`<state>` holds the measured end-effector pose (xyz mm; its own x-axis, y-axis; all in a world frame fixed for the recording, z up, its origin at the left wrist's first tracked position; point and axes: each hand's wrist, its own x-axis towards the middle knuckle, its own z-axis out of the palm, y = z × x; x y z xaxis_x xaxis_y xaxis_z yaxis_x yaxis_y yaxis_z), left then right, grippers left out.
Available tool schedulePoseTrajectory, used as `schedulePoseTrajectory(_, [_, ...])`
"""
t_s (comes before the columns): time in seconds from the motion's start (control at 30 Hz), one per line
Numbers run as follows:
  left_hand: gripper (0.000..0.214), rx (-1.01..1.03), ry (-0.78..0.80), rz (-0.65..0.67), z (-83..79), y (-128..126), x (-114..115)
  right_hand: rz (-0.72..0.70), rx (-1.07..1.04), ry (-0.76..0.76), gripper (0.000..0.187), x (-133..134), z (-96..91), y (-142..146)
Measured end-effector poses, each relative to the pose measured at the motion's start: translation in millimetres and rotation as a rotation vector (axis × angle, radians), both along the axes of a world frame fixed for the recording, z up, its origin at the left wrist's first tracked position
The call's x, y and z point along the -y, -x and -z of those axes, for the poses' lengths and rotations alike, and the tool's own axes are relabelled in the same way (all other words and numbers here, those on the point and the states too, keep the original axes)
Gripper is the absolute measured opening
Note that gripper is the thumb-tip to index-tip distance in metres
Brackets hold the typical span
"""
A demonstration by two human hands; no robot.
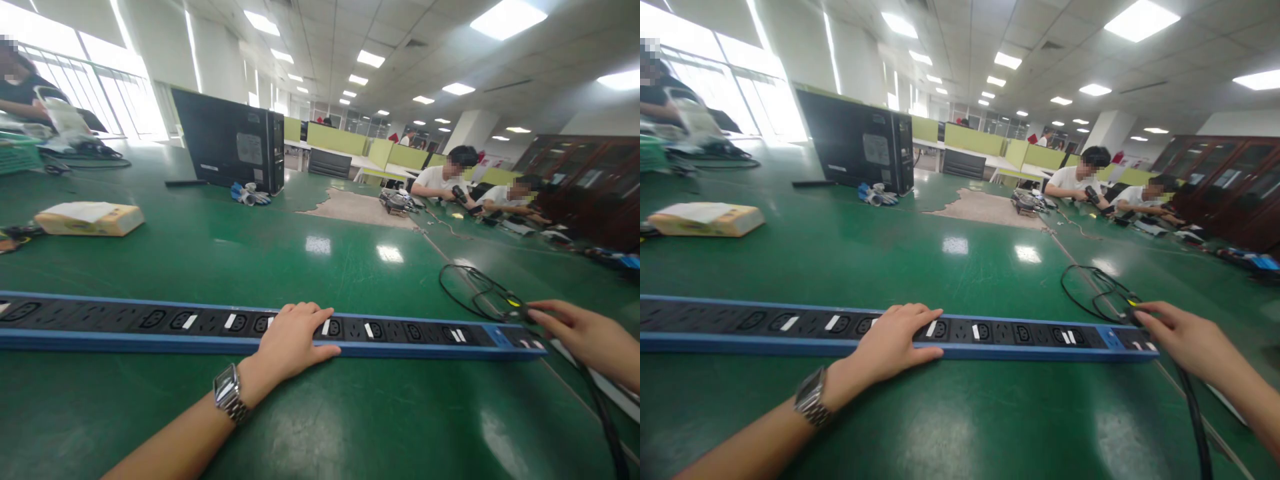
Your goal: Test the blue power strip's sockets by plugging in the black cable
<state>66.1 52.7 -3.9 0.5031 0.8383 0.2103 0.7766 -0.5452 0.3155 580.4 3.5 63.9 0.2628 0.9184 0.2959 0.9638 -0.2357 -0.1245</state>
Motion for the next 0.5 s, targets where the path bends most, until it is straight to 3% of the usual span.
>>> schedulePoseTrajectory(0.1, [0.061,-0.002,0.011,-0.001,-1.3,0,0,-0.071,-0.108,0.189,0.055,1,25.4,-12])
schedulePoseTrajectory(0.23, [0.062,-0.002,0.015,0.000,-1.8,0,1,-0.046,-0.174,0.138,0.058,5,51.1,-10])
schedulePoseTrajectory(0.5, [0.062,-0.011,0.025,-0.007,-3.5,0,1,-0.119,-0.172,0.250,0.041,-2,46.9,1])
